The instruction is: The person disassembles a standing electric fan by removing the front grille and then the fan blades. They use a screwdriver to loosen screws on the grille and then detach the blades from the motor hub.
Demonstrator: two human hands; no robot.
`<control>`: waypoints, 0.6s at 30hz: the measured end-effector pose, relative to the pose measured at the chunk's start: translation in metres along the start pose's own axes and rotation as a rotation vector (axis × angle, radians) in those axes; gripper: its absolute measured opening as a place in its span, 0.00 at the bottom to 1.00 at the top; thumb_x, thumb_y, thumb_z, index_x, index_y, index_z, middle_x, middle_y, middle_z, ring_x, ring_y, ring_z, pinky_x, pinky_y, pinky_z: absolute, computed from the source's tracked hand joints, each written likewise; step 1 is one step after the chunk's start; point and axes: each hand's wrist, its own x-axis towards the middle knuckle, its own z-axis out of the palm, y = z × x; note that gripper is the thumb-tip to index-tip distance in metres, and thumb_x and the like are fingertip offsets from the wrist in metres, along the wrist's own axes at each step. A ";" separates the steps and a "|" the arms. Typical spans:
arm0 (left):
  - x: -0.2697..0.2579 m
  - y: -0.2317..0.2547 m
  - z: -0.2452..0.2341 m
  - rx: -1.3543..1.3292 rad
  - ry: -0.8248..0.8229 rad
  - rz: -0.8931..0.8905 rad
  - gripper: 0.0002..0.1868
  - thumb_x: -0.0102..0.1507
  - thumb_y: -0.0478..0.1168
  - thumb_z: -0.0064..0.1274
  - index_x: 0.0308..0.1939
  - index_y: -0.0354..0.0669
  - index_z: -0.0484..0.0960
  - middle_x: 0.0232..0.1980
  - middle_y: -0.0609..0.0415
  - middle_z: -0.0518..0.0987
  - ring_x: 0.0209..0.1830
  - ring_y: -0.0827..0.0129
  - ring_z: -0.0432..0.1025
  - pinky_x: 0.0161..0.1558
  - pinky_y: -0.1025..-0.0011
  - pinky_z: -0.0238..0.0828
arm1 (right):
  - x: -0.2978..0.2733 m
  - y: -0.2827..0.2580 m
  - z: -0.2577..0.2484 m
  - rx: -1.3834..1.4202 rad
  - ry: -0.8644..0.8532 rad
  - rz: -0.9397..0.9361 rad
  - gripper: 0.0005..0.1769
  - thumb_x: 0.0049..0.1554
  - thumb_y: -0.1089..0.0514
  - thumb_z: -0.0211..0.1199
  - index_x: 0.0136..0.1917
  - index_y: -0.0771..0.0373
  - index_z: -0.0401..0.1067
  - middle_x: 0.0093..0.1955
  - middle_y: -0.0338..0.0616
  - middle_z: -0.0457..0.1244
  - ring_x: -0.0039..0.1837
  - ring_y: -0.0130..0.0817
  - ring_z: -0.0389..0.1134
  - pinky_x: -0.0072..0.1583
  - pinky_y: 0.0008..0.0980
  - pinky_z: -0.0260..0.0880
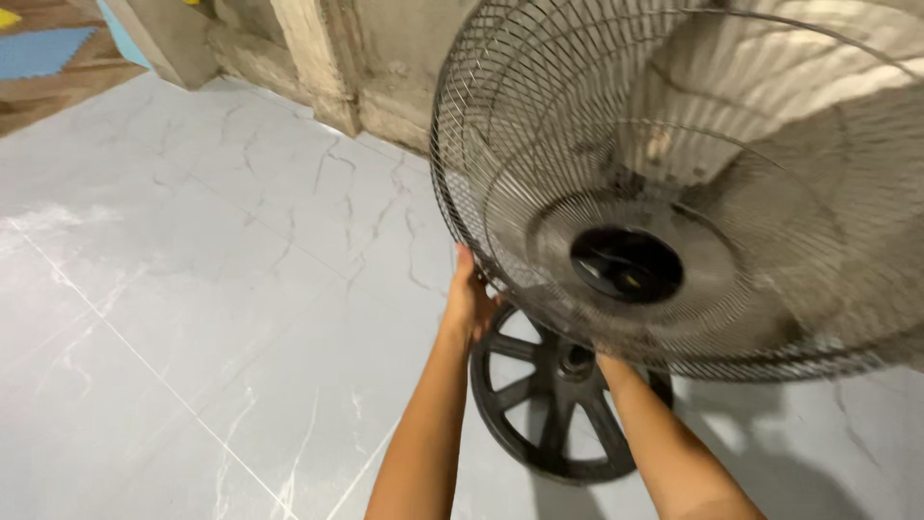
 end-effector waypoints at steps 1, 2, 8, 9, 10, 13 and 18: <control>-0.001 0.004 0.002 0.002 -0.015 0.001 0.54 0.58 0.77 0.39 0.78 0.52 0.49 0.79 0.52 0.57 0.77 0.57 0.52 0.69 0.38 0.52 | 0.015 -0.008 0.004 -0.004 0.008 0.012 0.27 0.54 0.53 0.72 0.64 0.64 0.74 0.57 0.44 0.71 0.55 0.36 0.70 0.57 0.38 0.70; 0.000 0.010 0.003 0.016 -0.012 0.013 0.53 0.57 0.76 0.39 0.78 0.53 0.49 0.79 0.53 0.57 0.76 0.55 0.52 0.68 0.37 0.53 | 0.025 -0.013 0.007 0.000 0.010 0.024 0.26 0.55 0.53 0.71 0.64 0.63 0.74 0.57 0.44 0.71 0.55 0.36 0.70 0.57 0.38 0.70; -0.041 0.015 0.012 0.031 0.005 0.038 0.48 0.61 0.72 0.43 0.76 0.55 0.47 0.78 0.48 0.55 0.79 0.48 0.51 0.70 0.40 0.54 | 0.023 0.005 -0.027 0.039 0.023 0.105 0.24 0.57 0.54 0.67 0.65 0.63 0.72 0.58 0.43 0.70 0.56 0.36 0.70 0.57 0.40 0.71; -0.054 0.010 0.015 0.016 -0.036 0.082 0.47 0.62 0.71 0.44 0.75 0.53 0.47 0.78 0.47 0.55 0.79 0.45 0.52 0.72 0.41 0.53 | 0.026 0.004 -0.033 0.054 0.020 0.108 0.23 0.58 0.54 0.66 0.65 0.63 0.72 0.58 0.43 0.70 0.56 0.36 0.70 0.56 0.40 0.71; -0.067 0.004 0.018 0.001 -0.077 0.125 0.46 0.64 0.71 0.45 0.74 0.52 0.47 0.79 0.45 0.55 0.80 0.42 0.53 0.73 0.42 0.52 | 0.026 0.005 -0.041 0.073 0.020 0.112 0.23 0.58 0.54 0.65 0.65 0.63 0.71 0.58 0.43 0.70 0.56 0.36 0.70 0.56 0.41 0.71; -0.095 -0.024 0.022 0.073 0.038 0.160 0.45 0.61 0.70 0.45 0.73 0.57 0.47 0.79 0.52 0.53 0.80 0.51 0.49 0.73 0.42 0.47 | 0.030 0.013 -0.060 0.156 -0.014 0.149 0.22 0.59 0.55 0.63 0.65 0.62 0.70 0.58 0.43 0.69 0.57 0.36 0.70 0.56 0.42 0.72; -0.111 -0.056 0.012 0.122 0.087 0.177 0.44 0.61 0.73 0.40 0.72 0.55 0.51 0.78 0.52 0.54 0.78 0.53 0.49 0.71 0.40 0.47 | -0.011 0.032 -0.097 0.302 -0.129 0.246 0.20 0.61 0.56 0.59 0.65 0.62 0.69 0.59 0.42 0.68 0.57 0.36 0.70 0.56 0.43 0.73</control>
